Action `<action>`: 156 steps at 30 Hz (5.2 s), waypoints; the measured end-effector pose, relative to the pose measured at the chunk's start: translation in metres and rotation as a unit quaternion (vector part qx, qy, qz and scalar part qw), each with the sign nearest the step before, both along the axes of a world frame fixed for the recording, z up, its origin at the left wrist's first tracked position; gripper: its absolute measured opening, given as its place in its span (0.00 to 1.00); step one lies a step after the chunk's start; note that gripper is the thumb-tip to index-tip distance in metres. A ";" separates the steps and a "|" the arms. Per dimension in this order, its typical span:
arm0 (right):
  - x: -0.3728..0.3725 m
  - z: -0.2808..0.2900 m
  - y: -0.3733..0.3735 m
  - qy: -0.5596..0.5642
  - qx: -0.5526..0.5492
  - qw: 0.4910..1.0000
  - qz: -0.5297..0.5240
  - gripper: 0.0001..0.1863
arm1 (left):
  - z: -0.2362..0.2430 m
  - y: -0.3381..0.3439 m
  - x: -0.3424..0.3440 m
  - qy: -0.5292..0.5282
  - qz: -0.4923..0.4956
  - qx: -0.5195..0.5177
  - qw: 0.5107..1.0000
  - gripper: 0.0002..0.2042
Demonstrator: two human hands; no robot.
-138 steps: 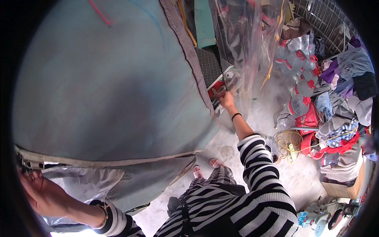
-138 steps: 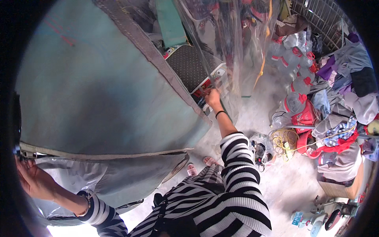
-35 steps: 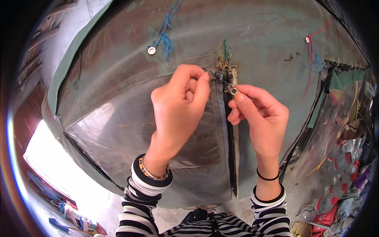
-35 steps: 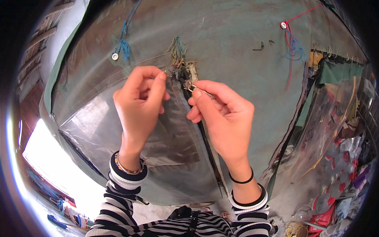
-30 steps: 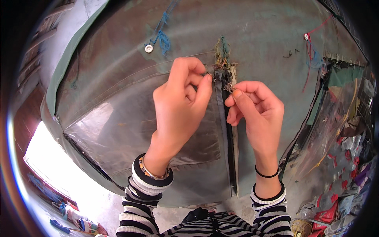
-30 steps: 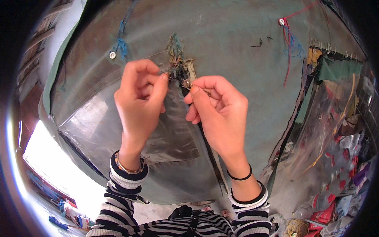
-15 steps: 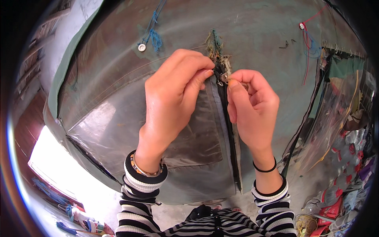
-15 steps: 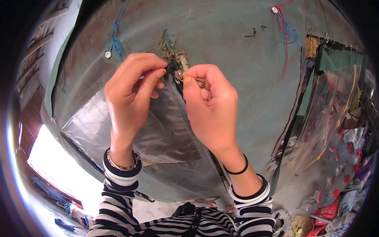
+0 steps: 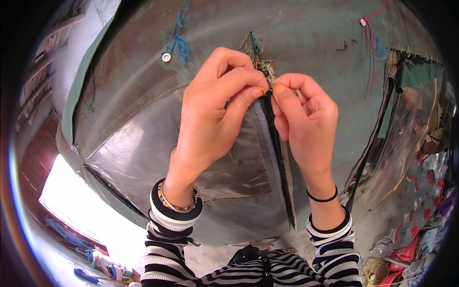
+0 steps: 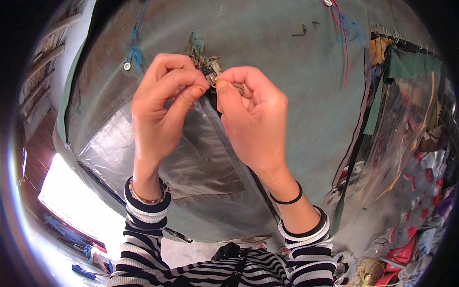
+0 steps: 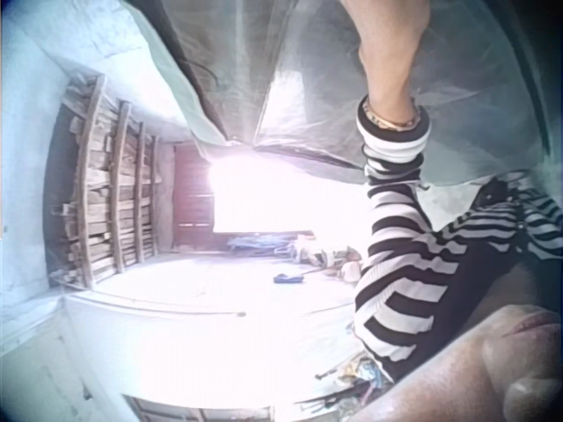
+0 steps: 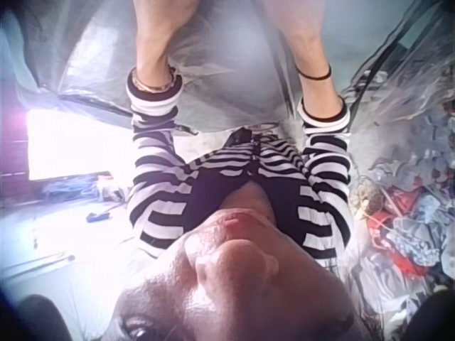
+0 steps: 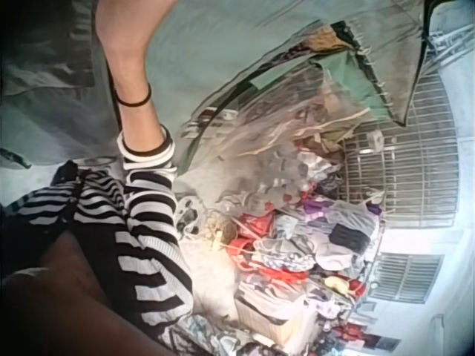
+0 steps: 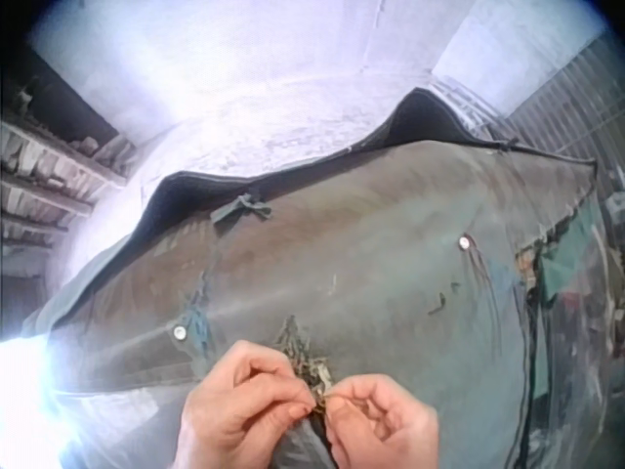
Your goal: The person repairs a damaged zipper on a large fabric cover. They manipulate the zipper slider and pull tab, attempting to realign the teeth and secure the slider at the top of the zipper track.
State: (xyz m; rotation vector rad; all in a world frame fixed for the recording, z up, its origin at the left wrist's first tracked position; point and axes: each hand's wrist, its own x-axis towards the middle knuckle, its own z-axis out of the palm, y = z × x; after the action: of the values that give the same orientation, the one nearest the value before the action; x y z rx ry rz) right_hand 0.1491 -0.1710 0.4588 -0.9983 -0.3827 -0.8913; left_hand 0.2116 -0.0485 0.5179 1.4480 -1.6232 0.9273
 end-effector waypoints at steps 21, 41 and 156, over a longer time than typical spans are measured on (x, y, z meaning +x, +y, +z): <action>0.006 0.001 0.000 -0.008 0.038 0.997 0.066 0.05 | -0.039 -0.015 0.010 0.014 0.055 -0.185 0.981 0.06; 0.013 0.002 -0.003 -0.002 0.026 0.998 0.057 0.06 | -0.012 -0.004 -0.010 0.107 0.033 -0.063 0.992 0.02; 0.017 0.005 -0.016 -0.089 -0.274 0.932 -0.221 0.04 | 0.020 0.004 0.032 -0.126 -0.006 0.006 0.992 0.02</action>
State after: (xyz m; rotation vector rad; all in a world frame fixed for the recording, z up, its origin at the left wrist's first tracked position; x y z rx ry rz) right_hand 0.1656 -0.1867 0.4633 -1.5626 -0.5937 -1.3270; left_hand 0.2435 -0.0448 0.5374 1.3712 -1.8193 1.1317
